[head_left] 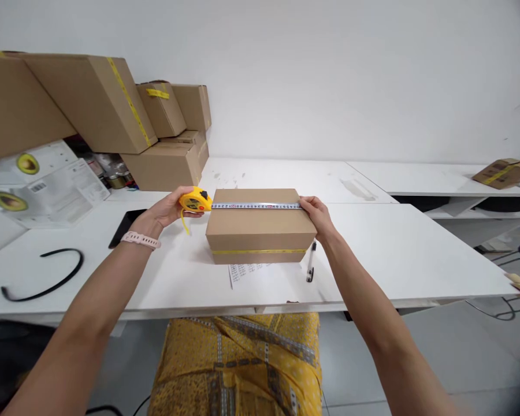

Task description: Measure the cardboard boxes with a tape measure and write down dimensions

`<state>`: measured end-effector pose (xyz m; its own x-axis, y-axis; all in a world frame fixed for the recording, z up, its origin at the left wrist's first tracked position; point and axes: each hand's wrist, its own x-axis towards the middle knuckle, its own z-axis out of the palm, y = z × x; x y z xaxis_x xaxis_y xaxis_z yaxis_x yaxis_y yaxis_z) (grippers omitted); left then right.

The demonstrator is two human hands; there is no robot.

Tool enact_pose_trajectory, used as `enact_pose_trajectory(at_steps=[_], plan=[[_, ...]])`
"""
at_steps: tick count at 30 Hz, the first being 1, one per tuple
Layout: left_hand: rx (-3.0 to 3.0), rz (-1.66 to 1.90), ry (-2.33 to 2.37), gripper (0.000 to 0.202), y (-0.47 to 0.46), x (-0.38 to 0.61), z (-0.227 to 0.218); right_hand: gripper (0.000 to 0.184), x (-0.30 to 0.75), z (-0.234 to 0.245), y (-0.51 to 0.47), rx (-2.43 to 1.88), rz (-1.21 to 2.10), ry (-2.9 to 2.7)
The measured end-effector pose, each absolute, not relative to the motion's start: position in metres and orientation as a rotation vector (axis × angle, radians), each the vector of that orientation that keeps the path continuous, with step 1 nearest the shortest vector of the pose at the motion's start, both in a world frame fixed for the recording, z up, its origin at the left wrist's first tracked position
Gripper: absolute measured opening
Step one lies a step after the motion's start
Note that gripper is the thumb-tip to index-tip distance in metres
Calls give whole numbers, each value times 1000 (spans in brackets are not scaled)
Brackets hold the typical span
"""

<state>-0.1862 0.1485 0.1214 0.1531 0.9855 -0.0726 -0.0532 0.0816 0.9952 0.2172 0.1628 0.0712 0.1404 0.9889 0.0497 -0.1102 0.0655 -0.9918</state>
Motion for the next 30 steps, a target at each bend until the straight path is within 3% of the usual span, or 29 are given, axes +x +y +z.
enact_pose_trajectory(at_steps=[16,26,30], plan=[[1242,1033,1115,36,138,-208,114,47,213,75,164,-1294,1149,-1028],[1232,1011,1189,37,133,-203,119,33,209,86,154,-1469,1014,-1058],[1295,1010,1214,35,124,-200,137,38,218,89,157,-1582,864,-1211]])
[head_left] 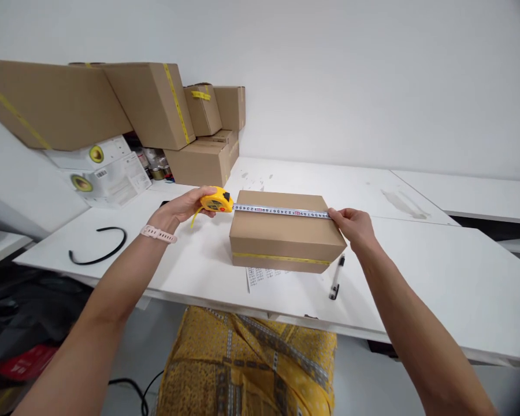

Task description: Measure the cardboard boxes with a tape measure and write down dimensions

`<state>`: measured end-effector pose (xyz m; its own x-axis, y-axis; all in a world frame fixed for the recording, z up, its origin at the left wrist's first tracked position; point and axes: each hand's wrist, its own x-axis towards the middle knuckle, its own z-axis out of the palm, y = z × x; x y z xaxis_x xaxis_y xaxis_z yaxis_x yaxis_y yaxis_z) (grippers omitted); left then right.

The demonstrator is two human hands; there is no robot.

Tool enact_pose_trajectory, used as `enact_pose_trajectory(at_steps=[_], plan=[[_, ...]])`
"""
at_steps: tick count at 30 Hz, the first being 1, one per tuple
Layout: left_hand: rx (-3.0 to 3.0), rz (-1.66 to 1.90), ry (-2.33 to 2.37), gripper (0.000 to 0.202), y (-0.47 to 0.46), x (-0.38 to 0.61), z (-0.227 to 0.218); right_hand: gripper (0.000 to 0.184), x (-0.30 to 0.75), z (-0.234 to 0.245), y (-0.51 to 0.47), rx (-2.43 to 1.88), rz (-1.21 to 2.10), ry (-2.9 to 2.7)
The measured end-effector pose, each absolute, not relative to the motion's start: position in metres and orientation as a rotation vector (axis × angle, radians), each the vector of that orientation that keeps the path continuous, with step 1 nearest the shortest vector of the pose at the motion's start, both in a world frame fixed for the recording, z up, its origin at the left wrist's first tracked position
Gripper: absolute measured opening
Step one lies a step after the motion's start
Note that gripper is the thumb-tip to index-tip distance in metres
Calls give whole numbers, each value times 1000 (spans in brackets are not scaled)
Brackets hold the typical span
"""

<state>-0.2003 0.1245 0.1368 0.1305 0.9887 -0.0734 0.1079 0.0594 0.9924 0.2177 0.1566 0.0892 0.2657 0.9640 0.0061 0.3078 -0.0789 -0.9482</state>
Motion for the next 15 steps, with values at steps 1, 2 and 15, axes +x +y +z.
enact_pose_trajectory(at_steps=[1,2,15], plan=[[1335,1017,1196,35,117,-198,143,38,222,93,159,-1569,831,-1245],[1379,1013,1163,36,107,-194,149,37,226,98,163,-1526,801,-1266],[690,956,529,55,-48,18,70,26,158,148,213,-1321,856,-1877]])
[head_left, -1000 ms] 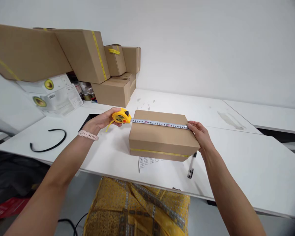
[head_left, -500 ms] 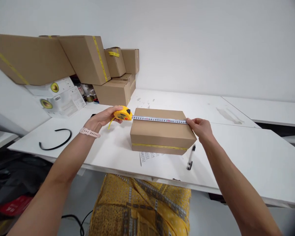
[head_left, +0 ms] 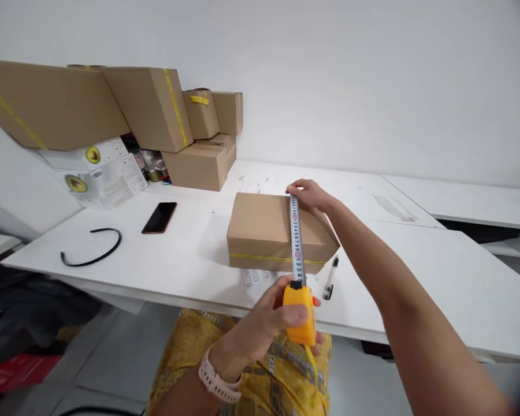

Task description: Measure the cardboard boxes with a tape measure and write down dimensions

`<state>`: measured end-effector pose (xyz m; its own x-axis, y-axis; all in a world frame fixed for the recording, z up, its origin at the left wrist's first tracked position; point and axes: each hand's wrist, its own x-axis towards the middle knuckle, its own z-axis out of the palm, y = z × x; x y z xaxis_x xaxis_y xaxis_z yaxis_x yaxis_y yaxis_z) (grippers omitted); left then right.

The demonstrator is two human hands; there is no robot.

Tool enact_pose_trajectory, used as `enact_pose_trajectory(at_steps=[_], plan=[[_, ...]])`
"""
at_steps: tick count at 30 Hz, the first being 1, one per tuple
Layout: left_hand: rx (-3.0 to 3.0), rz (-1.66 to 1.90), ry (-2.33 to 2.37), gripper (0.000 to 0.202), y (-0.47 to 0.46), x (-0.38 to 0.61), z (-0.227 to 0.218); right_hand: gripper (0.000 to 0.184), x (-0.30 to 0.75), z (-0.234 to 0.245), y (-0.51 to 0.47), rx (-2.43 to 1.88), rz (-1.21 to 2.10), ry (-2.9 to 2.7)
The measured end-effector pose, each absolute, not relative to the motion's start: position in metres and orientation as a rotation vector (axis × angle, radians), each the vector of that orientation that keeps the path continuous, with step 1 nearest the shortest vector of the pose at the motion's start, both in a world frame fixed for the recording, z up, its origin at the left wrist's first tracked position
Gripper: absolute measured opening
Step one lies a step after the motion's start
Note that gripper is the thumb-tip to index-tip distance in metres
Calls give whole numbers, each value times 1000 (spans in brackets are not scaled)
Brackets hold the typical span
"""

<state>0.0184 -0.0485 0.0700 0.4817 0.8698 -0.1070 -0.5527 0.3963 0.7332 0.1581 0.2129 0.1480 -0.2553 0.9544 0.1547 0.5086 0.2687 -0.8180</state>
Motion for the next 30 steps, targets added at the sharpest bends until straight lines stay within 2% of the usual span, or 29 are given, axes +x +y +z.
enact_pose_trajectory(at_steps=[7,10,12,14,18,20,22,25,27,30], plan=[[745,978,622,51,-32,16,85,36,170,130,165,-1130,1073,-1730],[661,986,599,52,-41,21,84,32,165,125,191,-1213,1085,-1755],[630,981,587,53,-45,26,83,41,158,122,219,-1302,1048,-1870],[629,971,584,52,-44,29,83,47,151,118,241,-1305,1011,-1954],[701,965,619,46,-46,17,81,44,155,120,250,-1189,1012,-1860],[784,996,661,49,-54,0,78,52,169,125,240,-1111,924,-1681],[898,1092,773,61,-64,-24,72,63,191,128,221,-1099,754,-1520],[1031,1333,1092,75,-71,-60,61,73,229,116,178,-1245,511,-1465],[1043,1420,1242,73,-67,-79,52,72,247,99,145,-1354,468,-1588],[1013,1388,1219,68,-50,-96,43,69,254,81,107,-1353,504,-1804]])
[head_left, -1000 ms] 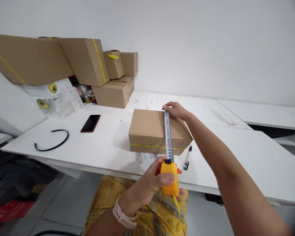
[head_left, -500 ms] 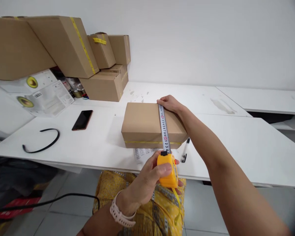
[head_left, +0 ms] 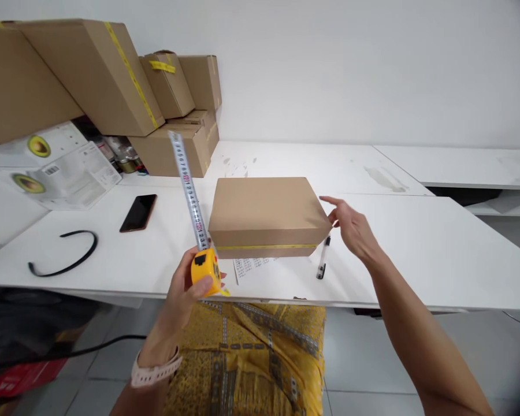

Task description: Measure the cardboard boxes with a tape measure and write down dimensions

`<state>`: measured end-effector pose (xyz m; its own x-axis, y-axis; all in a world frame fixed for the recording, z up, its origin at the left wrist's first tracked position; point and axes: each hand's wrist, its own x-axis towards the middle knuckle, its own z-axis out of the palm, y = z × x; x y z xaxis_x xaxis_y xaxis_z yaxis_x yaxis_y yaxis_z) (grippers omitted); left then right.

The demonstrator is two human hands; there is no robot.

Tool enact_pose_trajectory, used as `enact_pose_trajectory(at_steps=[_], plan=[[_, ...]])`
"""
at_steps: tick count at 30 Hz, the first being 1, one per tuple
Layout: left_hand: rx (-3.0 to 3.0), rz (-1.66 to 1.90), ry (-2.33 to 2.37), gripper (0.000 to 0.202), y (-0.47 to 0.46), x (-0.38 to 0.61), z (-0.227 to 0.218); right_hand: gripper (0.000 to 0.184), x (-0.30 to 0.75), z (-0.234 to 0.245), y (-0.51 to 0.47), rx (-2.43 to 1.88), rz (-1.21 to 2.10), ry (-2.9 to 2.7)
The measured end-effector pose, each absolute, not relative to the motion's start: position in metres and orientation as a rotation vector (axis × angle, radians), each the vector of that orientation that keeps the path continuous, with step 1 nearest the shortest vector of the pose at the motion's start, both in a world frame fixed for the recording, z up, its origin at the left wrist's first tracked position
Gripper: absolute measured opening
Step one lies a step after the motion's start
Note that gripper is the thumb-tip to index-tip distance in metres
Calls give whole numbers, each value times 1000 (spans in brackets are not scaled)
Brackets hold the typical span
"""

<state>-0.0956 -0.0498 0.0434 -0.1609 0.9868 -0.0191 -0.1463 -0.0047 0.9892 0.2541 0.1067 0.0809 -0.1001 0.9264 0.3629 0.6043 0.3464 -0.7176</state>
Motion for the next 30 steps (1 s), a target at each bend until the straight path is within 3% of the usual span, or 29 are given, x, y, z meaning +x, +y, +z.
enact_pose_trajectory(at_steps=[6,12,21,30], plan=[[1075,1503,1007,59,2,-113,77,62,234,113,112,-1298,383,-1890],[1160,1604,917,53,27,-104,117,42,213,148,176,-1365,-67,-2034],[963,1070,718,57,-34,-27,69,36,172,136,184,-1225,-96,-2077],[887,1036,668,60,-48,-18,57,54,174,137,182,-1243,-220,-2210]])
